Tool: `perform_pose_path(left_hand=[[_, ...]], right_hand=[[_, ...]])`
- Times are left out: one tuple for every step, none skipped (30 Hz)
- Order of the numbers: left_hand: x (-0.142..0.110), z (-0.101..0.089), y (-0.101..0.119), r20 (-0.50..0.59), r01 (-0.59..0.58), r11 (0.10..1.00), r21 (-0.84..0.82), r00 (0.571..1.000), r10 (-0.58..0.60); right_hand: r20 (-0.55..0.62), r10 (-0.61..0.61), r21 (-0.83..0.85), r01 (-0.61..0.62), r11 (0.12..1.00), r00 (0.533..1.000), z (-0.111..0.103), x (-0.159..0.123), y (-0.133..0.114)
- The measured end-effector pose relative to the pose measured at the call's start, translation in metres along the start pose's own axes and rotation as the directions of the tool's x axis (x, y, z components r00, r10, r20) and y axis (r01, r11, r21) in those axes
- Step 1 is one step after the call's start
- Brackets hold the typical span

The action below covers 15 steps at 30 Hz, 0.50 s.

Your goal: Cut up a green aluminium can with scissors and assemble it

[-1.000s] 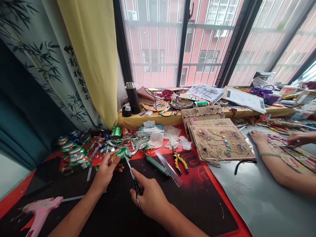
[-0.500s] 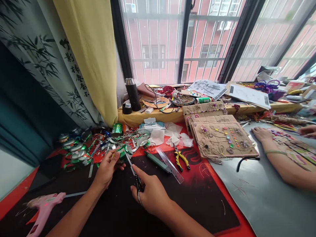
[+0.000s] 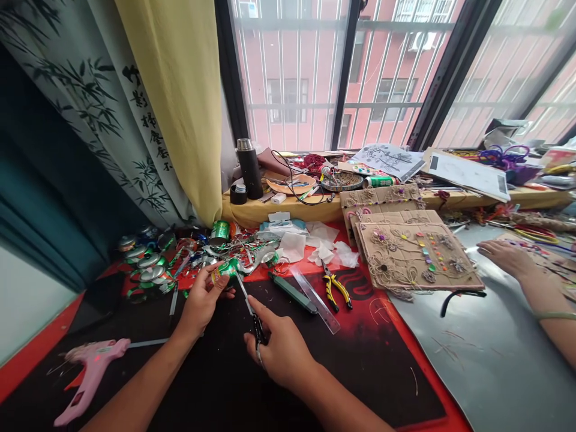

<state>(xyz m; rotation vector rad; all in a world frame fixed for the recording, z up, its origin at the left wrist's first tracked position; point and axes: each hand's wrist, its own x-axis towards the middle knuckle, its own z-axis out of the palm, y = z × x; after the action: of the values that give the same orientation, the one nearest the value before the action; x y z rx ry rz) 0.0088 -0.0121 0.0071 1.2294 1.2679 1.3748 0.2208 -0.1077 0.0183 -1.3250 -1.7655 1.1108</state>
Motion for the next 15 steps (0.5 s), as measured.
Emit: perform_pose_path(left_hand=[[-0.0005,0.0008,0.001,-0.004,-0.002,1.0,0.003,1.0,0.002],[-0.0009,0.0015,0.0018,-0.008,-0.003,1.0,0.007,1.0,0.003],[-0.0013,0.002,0.0025,-0.012,-0.003,1.0,0.011,1.0,0.004],[-0.0017,0.0023,0.003,-0.016,-0.003,1.0,0.013,1.0,0.003],[-0.0021,0.0024,0.0033,-0.018,-0.002,1.0,0.013,1.0,0.002],[-0.0024,0.0023,0.0034,-0.016,-0.001,1.0,0.009,1.0,0.001],[-0.0025,0.0021,0.0035,-0.011,0.002,1.0,0.002,1.0,-0.002],[-0.0025,0.0018,0.0034,-0.002,0.007,1.0,-0.009,1.0,-0.007],[-0.0023,0.0014,0.0033,0.009,0.012,1.0,-0.021,1.0,-0.012],[-0.002,0.0009,0.0032,0.021,0.017,0.999,-0.03,1.0,-0.017],[-0.0014,0.0004,0.0031,0.031,0.021,0.999,-0.035,0.999,-0.02],[-0.0006,-0.0001,0.0029,0.04,0.025,0.999,-0.037,0.999,-0.023],[0.0003,-0.0007,0.0027,0.045,0.026,0.999,-0.034,0.999,-0.024],[0.0013,-0.0013,0.0024,0.05,0.025,0.999,-0.028,0.998,-0.023],[0.0023,-0.0019,0.002,0.053,0.022,1.0,-0.022,0.998,-0.021]], right_hand=[[0.0,0.003,0.003,-0.003,1.0,1.0,-0.0001,-0.0004,0.0002],[0.002,0.007,0.007,-0.007,1.0,1.0,-0.0003,-0.0008,0.0],[0.005,0.011,0.009,-0.011,1.0,1.0,-0.0004,-0.0013,-0.0004],[0.009,0.015,0.009,-0.015,1.0,1.0,-0.0005,-0.0019,-0.001],[0.011,0.015,0.007,-0.015,1.0,1.0,-0.0006,-0.0024,-0.0018],[0.01,0.015,0.005,-0.016,1.0,1.0,-0.0007,-0.0029,-0.0027],[0.009,0.016,0.006,-0.016,1.0,1.0,-0.0007,-0.0034,-0.0035],[0.006,0.017,0.008,-0.017,1.0,1.0,-0.0009,-0.0038,-0.0043],[0.004,0.019,0.01,-0.019,1.0,1.0,-0.001,-0.0041,-0.0049],[0.005,0.022,0.011,-0.022,1.0,1.0,-0.0013,-0.0042,-0.0054],[0.008,0.025,0.01,-0.025,1.0,1.0,-0.0017,-0.0043,-0.0058],[0.015,0.027,0.009,-0.027,1.0,1.0,-0.0022,-0.0042,-0.0062],[0.02,0.03,0.007,-0.031,1.0,0.999,-0.0028,-0.004,-0.0066],[0.026,0.034,0.007,-0.034,0.999,0.999,-0.0034,-0.0038,-0.0071],[0.029,0.039,0.008,-0.039,0.999,0.999,-0.004,-0.0035,-0.0077]])
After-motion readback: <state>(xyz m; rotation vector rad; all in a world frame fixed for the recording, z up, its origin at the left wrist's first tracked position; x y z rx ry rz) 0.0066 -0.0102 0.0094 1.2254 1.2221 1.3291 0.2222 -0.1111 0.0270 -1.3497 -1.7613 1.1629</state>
